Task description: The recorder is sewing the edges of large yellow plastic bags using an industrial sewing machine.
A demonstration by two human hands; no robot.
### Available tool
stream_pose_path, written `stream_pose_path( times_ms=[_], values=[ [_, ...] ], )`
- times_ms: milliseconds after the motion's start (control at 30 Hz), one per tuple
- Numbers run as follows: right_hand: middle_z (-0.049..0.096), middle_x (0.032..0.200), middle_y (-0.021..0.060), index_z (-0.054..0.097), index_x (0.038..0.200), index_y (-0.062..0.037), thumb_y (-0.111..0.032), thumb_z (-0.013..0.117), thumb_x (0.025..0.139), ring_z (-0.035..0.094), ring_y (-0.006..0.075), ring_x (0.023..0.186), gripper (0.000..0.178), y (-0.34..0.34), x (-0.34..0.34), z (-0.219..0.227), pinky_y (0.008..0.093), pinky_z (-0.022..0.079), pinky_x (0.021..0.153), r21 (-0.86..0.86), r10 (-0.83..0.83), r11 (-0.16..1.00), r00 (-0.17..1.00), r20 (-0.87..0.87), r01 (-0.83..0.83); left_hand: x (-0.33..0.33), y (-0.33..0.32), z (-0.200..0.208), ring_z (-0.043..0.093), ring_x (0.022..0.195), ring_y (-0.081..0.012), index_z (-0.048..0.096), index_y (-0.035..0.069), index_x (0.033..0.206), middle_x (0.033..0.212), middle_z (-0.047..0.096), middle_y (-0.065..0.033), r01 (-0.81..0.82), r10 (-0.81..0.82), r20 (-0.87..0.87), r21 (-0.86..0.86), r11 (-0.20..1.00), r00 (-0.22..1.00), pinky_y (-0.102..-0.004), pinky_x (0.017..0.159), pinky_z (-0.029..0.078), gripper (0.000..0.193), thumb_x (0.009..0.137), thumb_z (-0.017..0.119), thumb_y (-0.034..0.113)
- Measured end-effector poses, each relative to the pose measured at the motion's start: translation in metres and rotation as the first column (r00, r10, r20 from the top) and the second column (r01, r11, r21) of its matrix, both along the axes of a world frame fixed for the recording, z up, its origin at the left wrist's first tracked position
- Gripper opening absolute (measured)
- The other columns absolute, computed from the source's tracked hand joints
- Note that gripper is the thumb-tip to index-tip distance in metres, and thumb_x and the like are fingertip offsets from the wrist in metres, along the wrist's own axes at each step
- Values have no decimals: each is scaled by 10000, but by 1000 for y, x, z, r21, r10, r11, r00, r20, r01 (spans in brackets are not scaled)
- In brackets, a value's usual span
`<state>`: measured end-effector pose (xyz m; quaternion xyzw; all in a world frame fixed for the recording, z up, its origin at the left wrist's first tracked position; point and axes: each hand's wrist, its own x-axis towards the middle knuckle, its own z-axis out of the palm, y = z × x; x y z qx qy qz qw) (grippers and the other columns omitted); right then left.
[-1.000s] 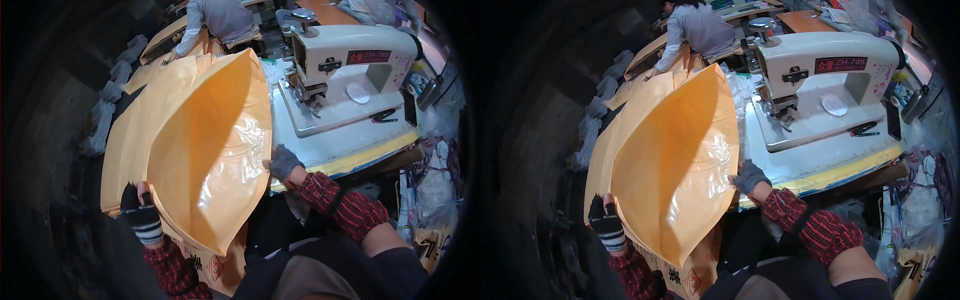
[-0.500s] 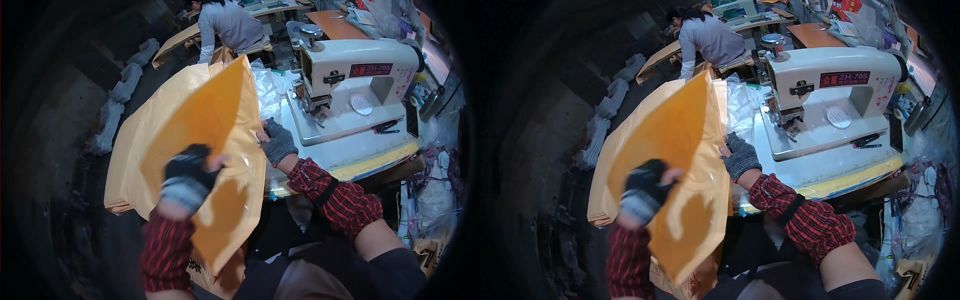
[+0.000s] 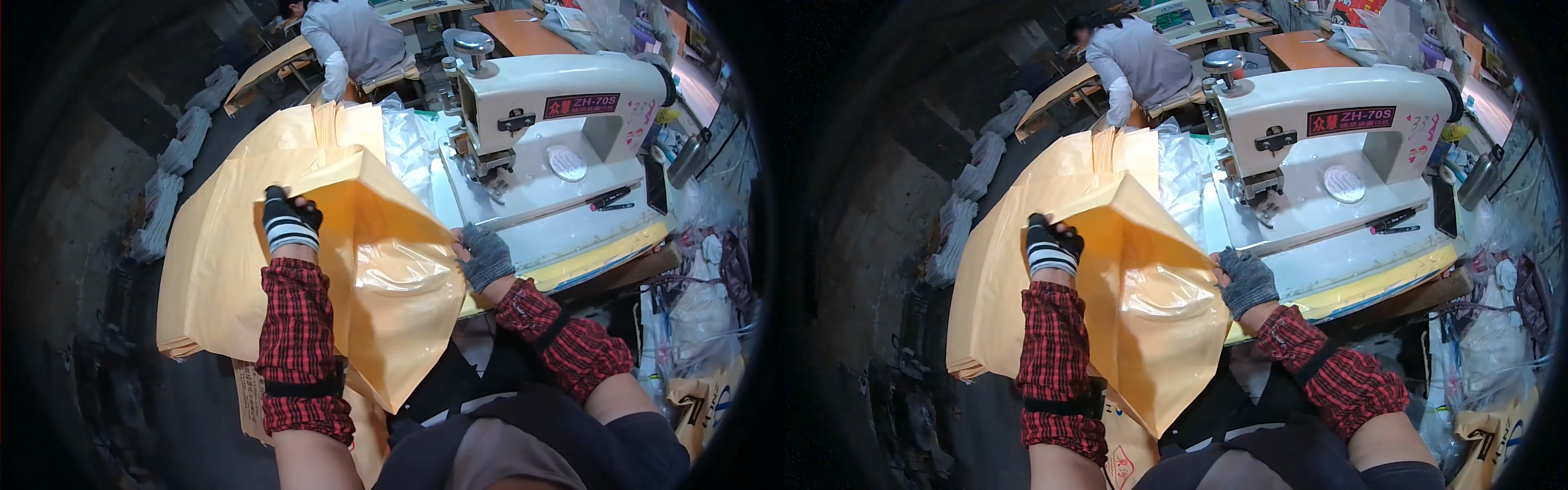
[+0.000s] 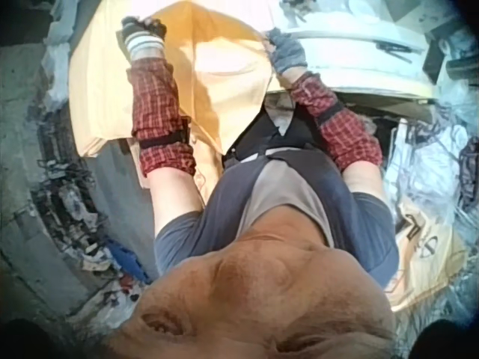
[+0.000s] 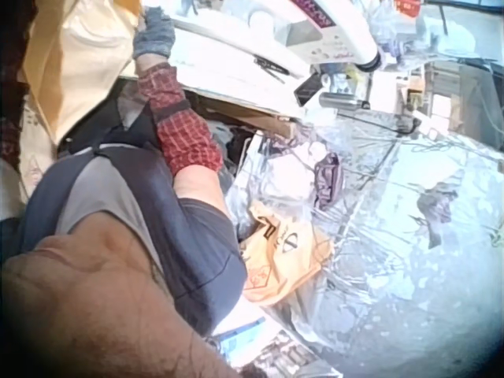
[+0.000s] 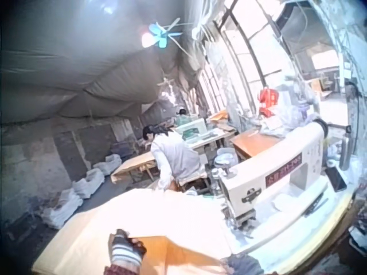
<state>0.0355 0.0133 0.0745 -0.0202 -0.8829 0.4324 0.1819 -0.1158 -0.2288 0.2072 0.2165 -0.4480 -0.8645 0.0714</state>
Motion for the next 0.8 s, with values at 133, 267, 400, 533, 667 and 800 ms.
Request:
stream_pose_path(
  times_ms=[133,267,400,533,667,800],
  values=[
    [575,877,134,588,940,-87,-109,529,761,551,325,862,190,-5,-5,-13,405,451,755,68,35,997,988,-152,-25,14,28,53,569,634,-169,578,89,793,700,588,-20,-186,249,-354,204,961,901,-281,628,483,292,876,462,343],
    [571,859,132,574,896,-38,-70,559,778,570,283,840,123,-40,5,-21,352,456,748,-75,267,957,950,-161,-281,33,74,122,597,779,-204,593,38,900,849,618,-96,-436,-75,-576,-690,578,814,-317,700,479,317,876,458,324],
    [573,1113,206,514,1141,43,-220,579,841,560,279,1012,405,-32,39,-61,340,438,865,-721,536,595,844,26,-356,-128,62,58,590,817,-273,594,41,929,868,613,-183,-780,-654,-475,-545,-307,589,-372,698,452,306,839,515,323],
    [560,1150,204,471,1200,59,-277,620,821,550,250,1036,528,25,75,-113,321,419,896,-693,567,683,766,303,-230,-116,131,-28,613,851,-344,639,-4,864,881,635,-221,-233,-542,-40,-927,-293,839,-389,719,476,373,704,667,332],
    [587,1111,164,508,1143,49,-251,638,816,550,174,1011,462,42,88,-86,285,431,859,-802,607,563,758,238,-199,-95,155,-36,615,850,-351,650,4,857,854,640,-219,-119,-349,-29,-963,-241,937,-389,695,482,388,720,649,367],
    [603,929,101,539,1036,36,-253,644,821,541,97,893,376,40,81,-45,267,448,801,-844,540,537,771,336,-8,-97,157,-21,615,548,-158,636,23,712,627,632,-89,126,-458,166,-985,-118,873,-293,535,474,360,798,585,368]
  ],
)
